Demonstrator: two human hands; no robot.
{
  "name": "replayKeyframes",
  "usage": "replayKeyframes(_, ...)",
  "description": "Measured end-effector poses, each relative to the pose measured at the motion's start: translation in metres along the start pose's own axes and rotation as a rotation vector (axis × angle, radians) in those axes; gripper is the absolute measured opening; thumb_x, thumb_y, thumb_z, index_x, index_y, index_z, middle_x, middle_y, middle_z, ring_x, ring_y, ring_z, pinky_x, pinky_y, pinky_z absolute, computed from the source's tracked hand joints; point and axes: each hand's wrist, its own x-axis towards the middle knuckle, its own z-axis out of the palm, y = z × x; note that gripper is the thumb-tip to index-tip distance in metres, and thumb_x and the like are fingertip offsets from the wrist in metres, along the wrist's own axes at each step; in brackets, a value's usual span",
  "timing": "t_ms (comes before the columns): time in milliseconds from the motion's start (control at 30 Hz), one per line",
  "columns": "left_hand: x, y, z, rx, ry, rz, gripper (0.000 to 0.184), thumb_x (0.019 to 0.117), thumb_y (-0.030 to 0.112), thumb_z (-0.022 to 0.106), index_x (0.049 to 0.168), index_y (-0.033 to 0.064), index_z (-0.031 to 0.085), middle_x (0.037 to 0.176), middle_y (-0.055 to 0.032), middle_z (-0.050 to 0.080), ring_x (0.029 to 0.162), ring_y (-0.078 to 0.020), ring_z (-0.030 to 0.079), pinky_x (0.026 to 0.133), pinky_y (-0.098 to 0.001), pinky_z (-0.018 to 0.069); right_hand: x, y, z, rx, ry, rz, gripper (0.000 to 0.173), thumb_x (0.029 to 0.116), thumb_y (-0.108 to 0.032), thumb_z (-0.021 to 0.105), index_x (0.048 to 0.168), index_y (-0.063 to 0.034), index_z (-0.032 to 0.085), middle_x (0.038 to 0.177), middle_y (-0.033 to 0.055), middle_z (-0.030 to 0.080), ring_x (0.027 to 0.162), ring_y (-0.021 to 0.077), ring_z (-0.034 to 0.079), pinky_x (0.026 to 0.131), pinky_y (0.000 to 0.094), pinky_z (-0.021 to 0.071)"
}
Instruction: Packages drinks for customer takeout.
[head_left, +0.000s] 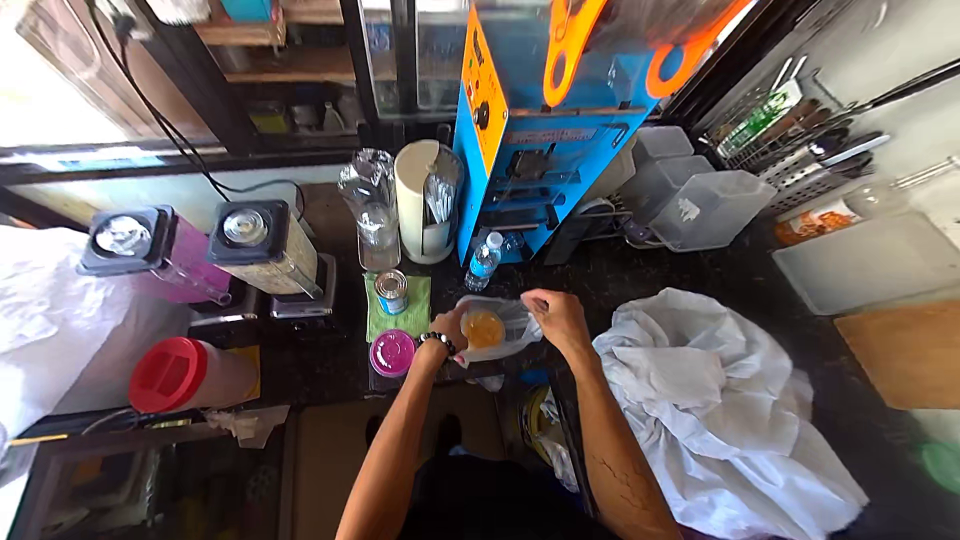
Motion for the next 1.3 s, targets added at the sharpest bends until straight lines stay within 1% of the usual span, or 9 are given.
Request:
replayKeyframes(100, -0.058, 0.026, -0.022, 0.091, 0.172, -0.003, 0.091, 0.0832, -0.009, 0.062, 0.158, 0.0346, 0.036, 0.135, -0.0248, 0.061, 0.119, -0.0471, 0.061, 0.097, -0.0666, 0.0477, 0.000, -0.021, -0.033, 0.008, -0.185, -0.153, 0.057, 0.0919, -0.035, 0.075, 0.141, -0.0100, 0.061, 0.142, 0.0167, 0.058, 0.133, 0.0313, 0.054, 0.112, 0.0516, 0.0417)
replayKeyframes(200, -0.090, 0.014, -0.021, 0.084, 0.393, -0.141, 0.073, 0.0878, 0.011, 0.071, 0.155, 0.0178, 0.043, 0.134, -0.0263, 0.060, 0.111, -0.0468, 0.065, 0.091, -0.0645, 0.0520, 0.025, -0.067, -0.017, 0.198, -0.019, -0.223, 0.041, 0.0971, -0.029, 0.068, 0.132, -0.0066, 0.065, 0.127, 0.0156, 0.066, 0.114, 0.0251, 0.066, 0.097, 0.0429, 0.0553)
replayKeyframes(333, -0.097, -0.010, -0.018, 0.000, 0.366, -0.303, 0.045, 0.0916, 0.039, 0.071, 0.116, 0.0011, 0.069, 0.113, -0.0220, 0.069, 0.111, -0.0394, 0.065, 0.096, -0.0604, 0.0490, 0.116, -0.109, 0.059, 0.311, 0.007, -0.194, 0.035, 0.1036, -0.021, 0.057, 0.134, -0.0045, 0.063, 0.112, 0.0184, 0.071, 0.099, 0.0316, 0.071, 0.090, 0.0513, 0.0568)
replayKeyframes(600, -0.097, -0.037, 0.026, -0.762, 0.292, 0.008, 0.020, 0.0986, 0.020, 0.064, 0.105, 0.0013, 0.066, 0.075, -0.0028, 0.062, 0.057, -0.0077, 0.052, 0.054, -0.0262, 0.0452, 0.181, -0.139, 0.119, 0.067, 0.306, -0.051, 0.039, 0.1037, -0.033, 0.055, 0.133, -0.0097, 0.065, 0.099, 0.0205, 0.074, 0.094, 0.0420, 0.071, 0.082, 0.0623, 0.0539)
replayKeyframes(767, -0.097, -0.046, 0.032, -0.951, 0.240, 0.071, 0.016, 0.0998, 0.019, 0.061, 0.104, 0.0040, 0.065, 0.068, 0.0030, 0.057, 0.053, -0.0038, 0.048, 0.050, -0.0213, 0.0405, 0.186, -0.147, 0.118, 0.030, 0.319, -0.027, 0.035, 0.1034, -0.030, 0.057, 0.128, -0.0070, 0.067, 0.096, 0.0232, 0.073, 0.092, 0.0449, 0.070, 0.078, 0.0635, 0.0536)
replayKeyframes(900, -0.096, -0.049, 0.026, -1.190, 0.066, 0.018, 0.016, 0.1016, 0.013, 0.058, 0.114, 0.0027, 0.060, 0.070, 0.0004, 0.056, 0.051, -0.0043, 0.046, 0.046, -0.0196, 0.0380, 0.157, -0.147, 0.104, 0.049, 0.465, -0.271, 0.027, 0.1031, -0.025, 0.059, 0.118, -0.0032, 0.066, 0.087, 0.0202, 0.070, 0.076, 0.0389, 0.069, 0.065, 0.0578, 0.0555)
replayKeyframes(1000, -0.095, -0.050, 0.019, -1.248, 0.064, 0.011, 0.013, 0.1045, 0.015, 0.053, 0.113, 0.0055, 0.057, 0.070, 0.0006, 0.056, 0.052, -0.0050, 0.047, 0.046, -0.0203, 0.0388, 0.098, -0.150, 0.059, 0.091, 0.597, -0.517, 0.026, 0.1005, -0.019, 0.064, 0.118, -0.0003, 0.066, 0.105, 0.0163, 0.067, 0.084, 0.0262, 0.068, 0.069, 0.0424, 0.0592)
replayKeyframes(1167, -0.085, -0.052, 0.020, -0.721, 0.577, 0.248, 0.025, 0.1006, 0.019, 0.057, 0.102, -0.0002, 0.073, 0.087, -0.0045, 0.066, 0.074, -0.0079, 0.061, 0.071, -0.0256, 0.0518, -0.005, -0.129, -0.022, 0.200, 0.657, -0.621, 0.016, 0.0961, -0.009, 0.064, 0.105, 0.0038, 0.066, 0.098, 0.0120, 0.069, 0.082, 0.0137, 0.066, 0.072, 0.0289, 0.0577)
replayKeyframes(1300, -0.071, -0.045, 0.020, -0.617, 0.717, 0.326, 0.021, 0.0957, 0.015, 0.060, 0.096, -0.0016, 0.073, 0.085, -0.0063, 0.064, 0.072, -0.0074, 0.059, 0.066, -0.0231, 0.0504, -0.039, -0.084, 0.008, 0.221, 0.508, -0.496, 0.017, 0.0951, -0.016, 0.063, 0.099, 0.0002, 0.068, 0.097, 0.0086, 0.071, 0.085, 0.0137, 0.068, 0.076, 0.0338, 0.0595)
